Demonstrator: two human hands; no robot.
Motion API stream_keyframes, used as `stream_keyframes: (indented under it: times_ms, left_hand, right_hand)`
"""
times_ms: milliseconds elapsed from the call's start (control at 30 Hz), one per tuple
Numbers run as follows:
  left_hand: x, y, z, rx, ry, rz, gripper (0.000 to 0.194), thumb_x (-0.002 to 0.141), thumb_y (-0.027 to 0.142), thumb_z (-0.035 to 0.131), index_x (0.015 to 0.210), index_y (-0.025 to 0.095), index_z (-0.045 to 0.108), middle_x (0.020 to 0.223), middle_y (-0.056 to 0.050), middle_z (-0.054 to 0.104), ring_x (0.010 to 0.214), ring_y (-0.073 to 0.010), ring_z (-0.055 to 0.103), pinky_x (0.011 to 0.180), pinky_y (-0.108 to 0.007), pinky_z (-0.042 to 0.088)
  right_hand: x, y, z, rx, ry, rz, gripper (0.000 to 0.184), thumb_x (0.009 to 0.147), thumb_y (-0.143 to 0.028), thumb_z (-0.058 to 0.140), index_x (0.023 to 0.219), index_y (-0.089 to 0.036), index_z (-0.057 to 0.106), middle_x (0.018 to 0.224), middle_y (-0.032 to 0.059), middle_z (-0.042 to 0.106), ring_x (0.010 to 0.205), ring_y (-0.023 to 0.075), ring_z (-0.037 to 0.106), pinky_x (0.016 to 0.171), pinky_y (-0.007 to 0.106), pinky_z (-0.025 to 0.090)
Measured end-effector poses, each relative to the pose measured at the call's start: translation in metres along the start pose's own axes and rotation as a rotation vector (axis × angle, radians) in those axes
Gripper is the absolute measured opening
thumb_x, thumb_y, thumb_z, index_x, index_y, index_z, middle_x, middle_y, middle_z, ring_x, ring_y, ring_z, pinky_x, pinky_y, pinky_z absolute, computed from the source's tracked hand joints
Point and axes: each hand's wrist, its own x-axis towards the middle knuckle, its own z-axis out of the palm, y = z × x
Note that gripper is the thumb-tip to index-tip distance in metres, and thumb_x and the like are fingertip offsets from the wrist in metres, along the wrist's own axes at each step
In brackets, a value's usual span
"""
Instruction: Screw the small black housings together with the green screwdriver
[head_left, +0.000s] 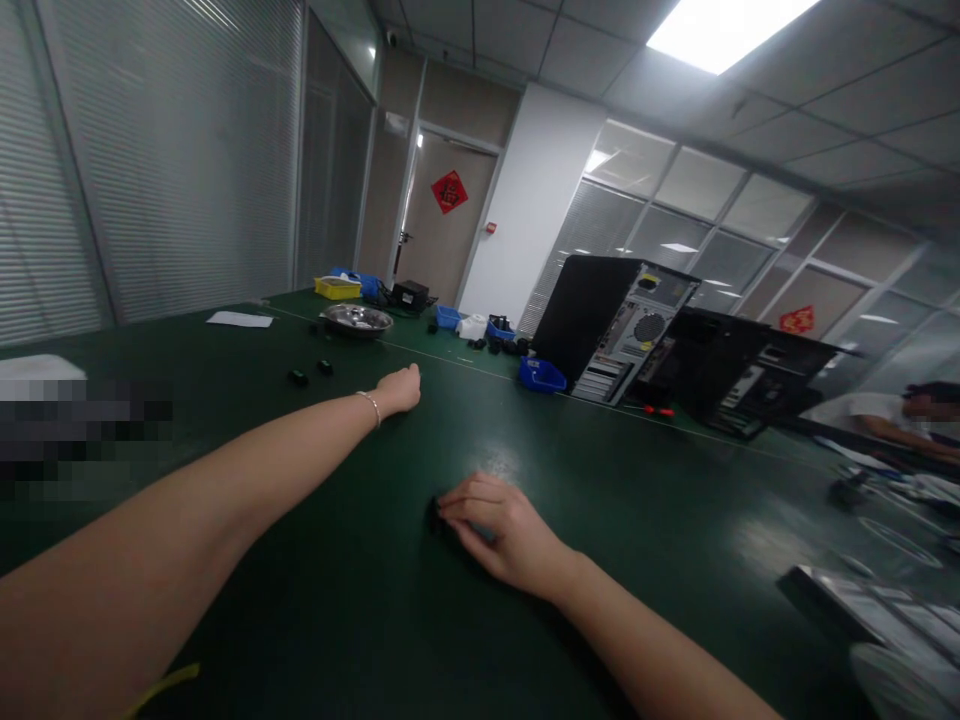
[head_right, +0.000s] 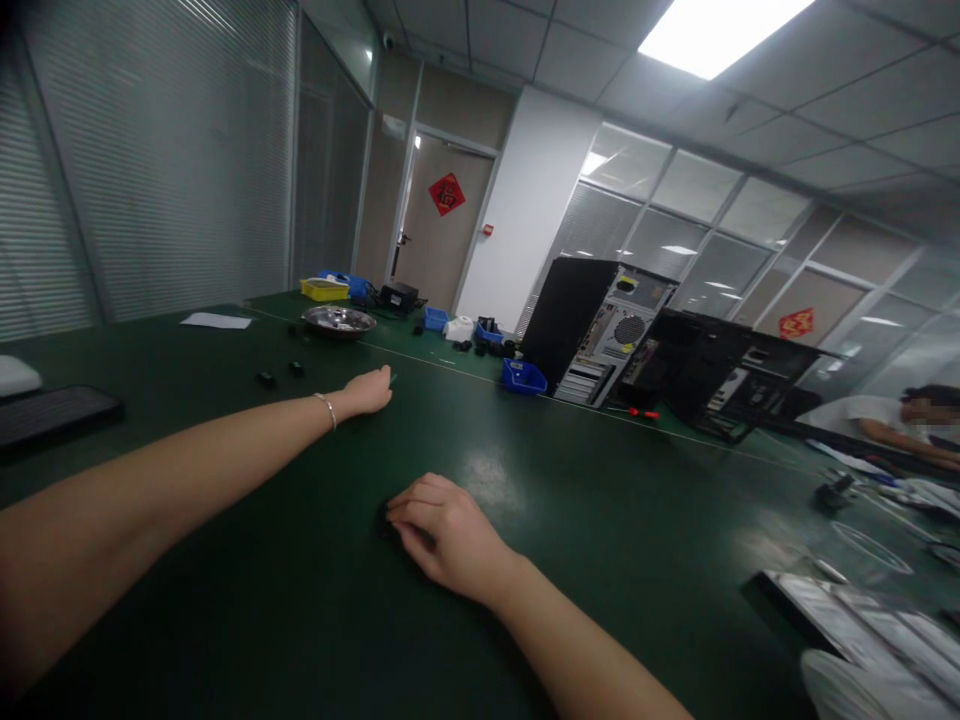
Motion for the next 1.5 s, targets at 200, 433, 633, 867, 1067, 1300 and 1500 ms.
stream_keyframes:
  times_ms: [200,433,633,867,1067,1300,1500]
  left_hand:
    - [-0.009,0.018,0.000,-0.289,-0.128,-0.036,0.028,0.095,0.030,0.058,0.117,0.013,0.058,0.114,-0.009,0.061,0.095,-0.0213,0.063,0.080,-0.039,0.056]
    - [-0.075,0.053,-0.009,-0.723,-0.339,0.098,0.024,0.094,0.018,0.055,0.116,0.010,0.055,0.077,-0.003,0.061,0.062,-0.0109,0.059,0.059,-0.022,0.048]
    - [-0.142,0.067,-0.035,-0.868,-0.424,0.271,0.030,0.089,0.020,0.058,0.117,0.012,0.052,0.081,-0.002,0.059,0.066,-0.0113,0.057,0.060,-0.023,0.046]
    - [-0.155,0.044,-0.035,-0.671,-0.398,0.455,0.037,0.086,0.038,0.062,0.114,0.015,0.054,0.082,0.000,0.056,0.070,-0.0139,0.057,0.062,-0.026,0.047]
    - [-0.173,0.051,-0.033,-0.481,-0.440,0.650,0.026,0.088,0.033,0.061,0.106,0.016,0.060,0.087,-0.001,0.060,0.075,-0.0153,0.056,0.068,-0.027,0.047]
    - [-0.184,0.043,-0.047,-0.234,-0.285,0.726,0.026,0.089,0.041,0.062,0.104,0.020,0.063,0.098,-0.003,0.064,0.087,-0.0190,0.060,0.076,-0.028,0.048]
    - [-0.176,0.013,-0.033,0.065,-0.382,0.919,0.020,0.092,0.032,0.060,0.110,0.028,0.069,0.111,-0.003,0.066,0.105,-0.0227,0.059,0.091,-0.031,0.046]
  right_hand:
    - [-0.001,0.001,0.001,-0.008,-0.007,-0.018,0.026,0.092,-0.010,0.050,0.111,-0.020,0.066,0.110,0.0108,0.069,0.102,0.0233,0.061,0.090,0.040,0.048]
    - [-0.003,0.003,0.004,-0.007,0.010,-0.026,0.024,0.092,-0.011,0.050,0.107,-0.021,0.066,0.108,0.0105,0.069,0.100,0.0225,0.062,0.089,0.038,0.048]
    - [-0.006,-0.001,0.001,-0.039,0.063,-0.040,0.025,0.095,-0.014,0.048,0.113,-0.021,0.064,0.110,0.0097,0.070,0.102,0.0228,0.061,0.091,0.040,0.046]
    - [-0.012,-0.003,-0.006,-0.168,0.431,0.041,0.025,0.091,-0.014,0.050,0.112,-0.023,0.062,0.103,0.0096,0.066,0.094,0.0247,0.060,0.085,0.042,0.046]
    - [-0.009,0.000,-0.009,-0.356,0.355,0.154,0.046,0.091,-0.022,0.057,0.136,-0.024,0.047,0.126,0.0135,0.057,0.111,0.0312,0.052,0.093,0.047,0.039]
    - [-0.013,0.015,-0.005,0.022,0.385,0.462,0.005,0.090,-0.019,0.054,0.093,-0.021,0.058,0.083,0.0020,0.058,0.073,0.0183,0.053,0.065,0.029,0.040]
    - [-0.013,0.037,-0.001,0.514,0.561,0.686,0.029,0.088,-0.045,0.060,0.075,-0.021,0.052,0.060,-0.0051,0.046,0.056,0.0139,0.047,0.057,0.027,0.038]
